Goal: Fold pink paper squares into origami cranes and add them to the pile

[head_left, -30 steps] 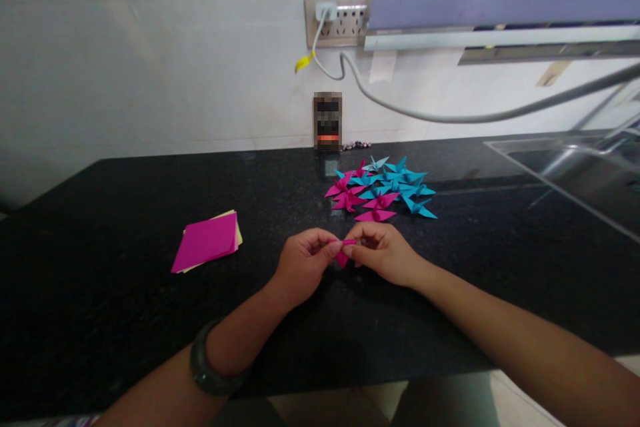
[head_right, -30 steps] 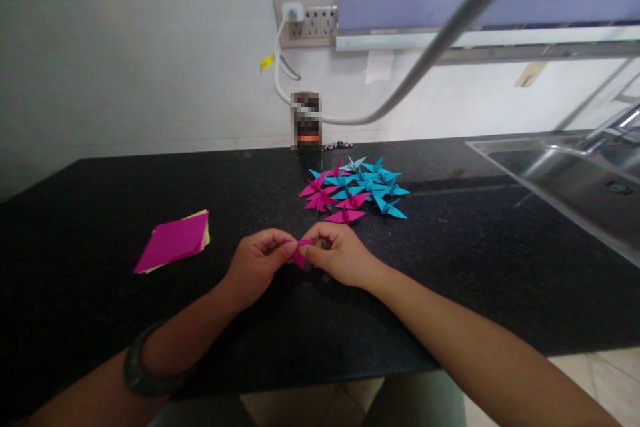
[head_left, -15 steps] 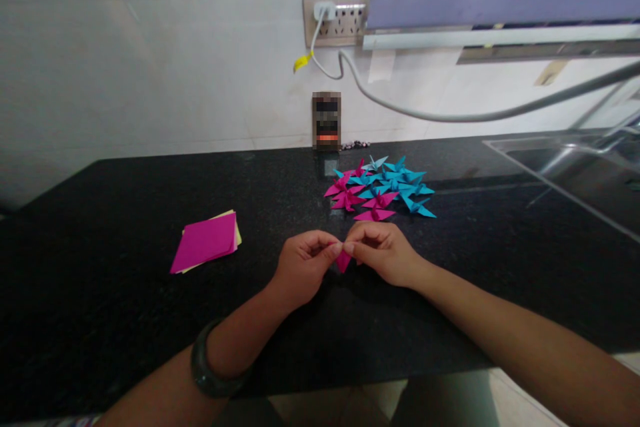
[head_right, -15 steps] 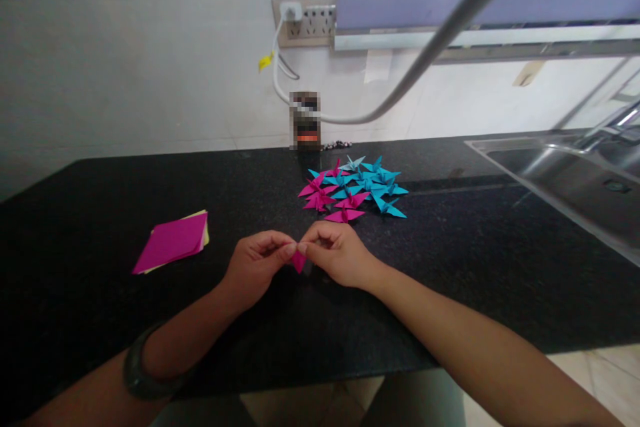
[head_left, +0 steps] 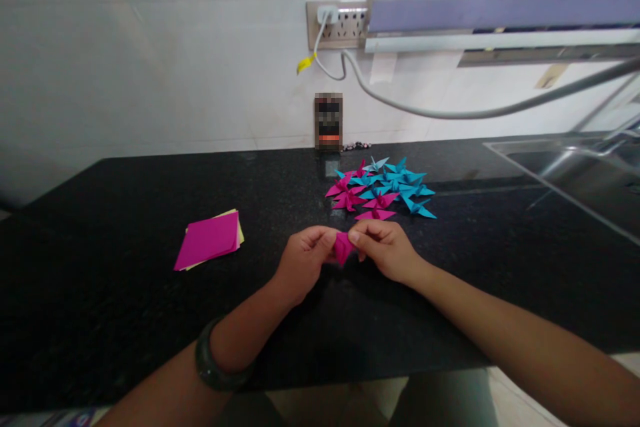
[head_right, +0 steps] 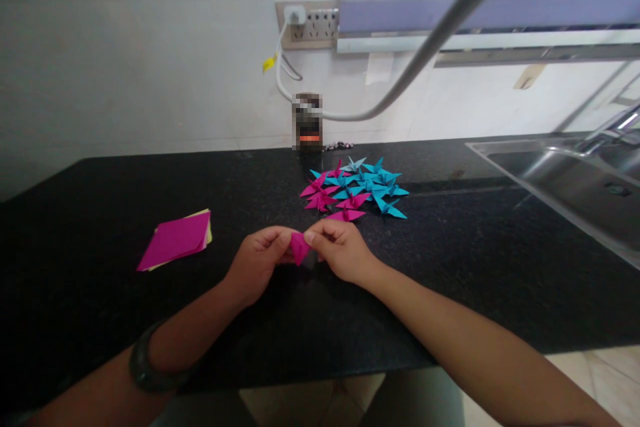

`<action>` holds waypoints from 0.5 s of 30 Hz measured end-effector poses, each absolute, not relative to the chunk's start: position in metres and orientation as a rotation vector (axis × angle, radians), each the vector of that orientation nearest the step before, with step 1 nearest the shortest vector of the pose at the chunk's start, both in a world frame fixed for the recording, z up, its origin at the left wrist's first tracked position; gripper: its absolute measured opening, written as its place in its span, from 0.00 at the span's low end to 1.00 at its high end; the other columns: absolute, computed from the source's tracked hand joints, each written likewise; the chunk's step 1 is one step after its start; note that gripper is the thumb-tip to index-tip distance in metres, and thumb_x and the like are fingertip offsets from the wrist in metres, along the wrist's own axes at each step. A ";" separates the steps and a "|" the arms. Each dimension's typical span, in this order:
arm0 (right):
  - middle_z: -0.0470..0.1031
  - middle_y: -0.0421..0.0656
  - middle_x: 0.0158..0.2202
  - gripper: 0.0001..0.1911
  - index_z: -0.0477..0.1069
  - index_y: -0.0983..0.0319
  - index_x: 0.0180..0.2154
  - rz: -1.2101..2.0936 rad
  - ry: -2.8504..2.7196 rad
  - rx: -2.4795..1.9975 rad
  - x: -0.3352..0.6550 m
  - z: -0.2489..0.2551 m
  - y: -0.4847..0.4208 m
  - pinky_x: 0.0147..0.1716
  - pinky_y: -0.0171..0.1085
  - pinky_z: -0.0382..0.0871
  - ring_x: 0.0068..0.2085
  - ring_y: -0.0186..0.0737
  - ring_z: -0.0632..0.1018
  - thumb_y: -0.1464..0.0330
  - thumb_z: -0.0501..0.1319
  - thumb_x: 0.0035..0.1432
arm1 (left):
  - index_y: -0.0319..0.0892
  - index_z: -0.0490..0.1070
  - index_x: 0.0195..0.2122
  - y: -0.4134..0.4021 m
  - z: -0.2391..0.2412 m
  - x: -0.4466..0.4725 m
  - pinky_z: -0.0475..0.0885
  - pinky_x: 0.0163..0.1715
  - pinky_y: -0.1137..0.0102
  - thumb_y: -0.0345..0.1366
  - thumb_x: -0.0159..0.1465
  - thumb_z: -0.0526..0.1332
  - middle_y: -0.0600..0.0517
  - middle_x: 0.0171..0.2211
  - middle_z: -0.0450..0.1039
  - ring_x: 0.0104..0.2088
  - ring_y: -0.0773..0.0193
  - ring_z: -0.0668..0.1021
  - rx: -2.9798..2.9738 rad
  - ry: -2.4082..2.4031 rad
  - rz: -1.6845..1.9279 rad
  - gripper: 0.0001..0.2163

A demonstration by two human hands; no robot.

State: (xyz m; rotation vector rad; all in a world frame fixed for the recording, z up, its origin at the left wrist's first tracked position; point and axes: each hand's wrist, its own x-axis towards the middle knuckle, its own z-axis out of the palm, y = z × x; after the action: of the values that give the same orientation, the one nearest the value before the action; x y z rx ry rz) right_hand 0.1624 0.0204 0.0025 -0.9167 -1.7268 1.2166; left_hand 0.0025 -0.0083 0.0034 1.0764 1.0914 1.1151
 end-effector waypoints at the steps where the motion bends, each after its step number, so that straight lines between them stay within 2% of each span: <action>1: 0.64 0.36 0.17 0.15 0.66 0.64 0.23 1.199 -1.702 -0.935 0.162 0.001 0.021 0.18 0.29 0.60 0.19 0.28 0.66 0.60 0.58 0.53 | 0.37 0.73 0.31 -0.008 0.003 0.002 0.70 0.28 0.72 0.42 0.51 0.64 0.52 0.25 0.75 0.26 0.67 0.76 1.074 1.087 1.090 0.12; 4: 0.67 0.38 0.20 0.13 0.68 0.64 0.26 1.150 -1.685 -0.956 0.161 -0.001 0.022 0.20 0.30 0.62 0.20 0.29 0.68 0.60 0.58 0.53 | 0.37 0.73 0.30 -0.007 0.002 0.003 0.68 0.25 0.74 0.38 0.47 0.67 0.51 0.24 0.76 0.25 0.67 0.76 1.095 1.100 1.006 0.12; 6: 0.69 0.40 0.26 0.13 0.70 0.63 0.33 1.076 -1.717 -0.964 0.161 -0.003 0.021 0.22 0.31 0.65 0.23 0.29 0.69 0.61 0.61 0.50 | 0.36 0.72 0.27 -0.007 0.002 0.003 0.68 0.23 0.74 0.38 0.48 0.66 0.51 0.22 0.75 0.22 0.68 0.75 1.107 1.149 0.995 0.10; 8: 0.70 0.41 0.31 0.18 0.69 0.62 0.39 0.969 -1.747 -0.967 0.162 -0.003 0.021 0.24 0.32 0.66 0.25 0.31 0.70 0.62 0.65 0.45 | 0.36 0.72 0.25 -0.006 0.002 0.003 0.67 0.21 0.74 0.38 0.49 0.66 0.52 0.20 0.73 0.19 0.69 0.73 1.127 1.193 0.994 0.09; 9: 0.70 0.42 0.31 0.18 0.70 0.62 0.39 0.923 -1.755 -0.969 0.162 -0.003 0.021 0.24 0.32 0.66 0.26 0.31 0.70 0.63 0.66 0.44 | 0.37 0.71 0.25 -0.006 0.002 0.003 0.67 0.21 0.75 0.38 0.49 0.65 0.53 0.19 0.73 0.19 0.70 0.73 1.148 1.203 0.993 0.09; 11: 0.70 0.41 0.27 0.12 0.71 0.63 0.32 0.924 -1.729 -0.989 0.163 -0.001 0.022 0.25 0.32 0.66 0.26 0.31 0.70 0.62 0.64 0.47 | 0.37 0.71 0.24 -0.006 0.001 0.003 0.67 0.21 0.75 0.38 0.49 0.65 0.54 0.19 0.72 0.18 0.71 0.72 1.202 1.209 0.998 0.08; 13: 0.69 0.39 0.21 0.12 0.69 0.63 0.27 1.098 -1.619 -1.013 0.164 0.001 0.024 0.23 0.31 0.65 0.23 0.30 0.69 0.60 0.59 0.51 | 0.37 0.72 0.24 -0.005 -0.001 0.002 0.67 0.21 0.75 0.38 0.51 0.63 0.54 0.19 0.71 0.19 0.71 0.71 1.254 1.223 1.011 0.08; 15: 0.67 0.37 0.18 0.15 0.68 0.64 0.26 1.365 -1.456 -1.009 0.165 0.002 0.025 0.20 0.30 0.64 0.20 0.29 0.68 0.57 0.60 0.50 | 0.38 0.73 0.26 -0.003 -0.003 0.002 0.67 0.23 0.74 0.39 0.53 0.61 0.54 0.19 0.71 0.20 0.70 0.72 1.303 1.240 1.018 0.08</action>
State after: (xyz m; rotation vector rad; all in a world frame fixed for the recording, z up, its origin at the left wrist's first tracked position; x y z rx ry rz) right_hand 0.1649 0.0251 0.0022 -1.0089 -1.4559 1.3645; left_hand 0.0016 -0.0033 -0.0030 1.3026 1.2403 1.0180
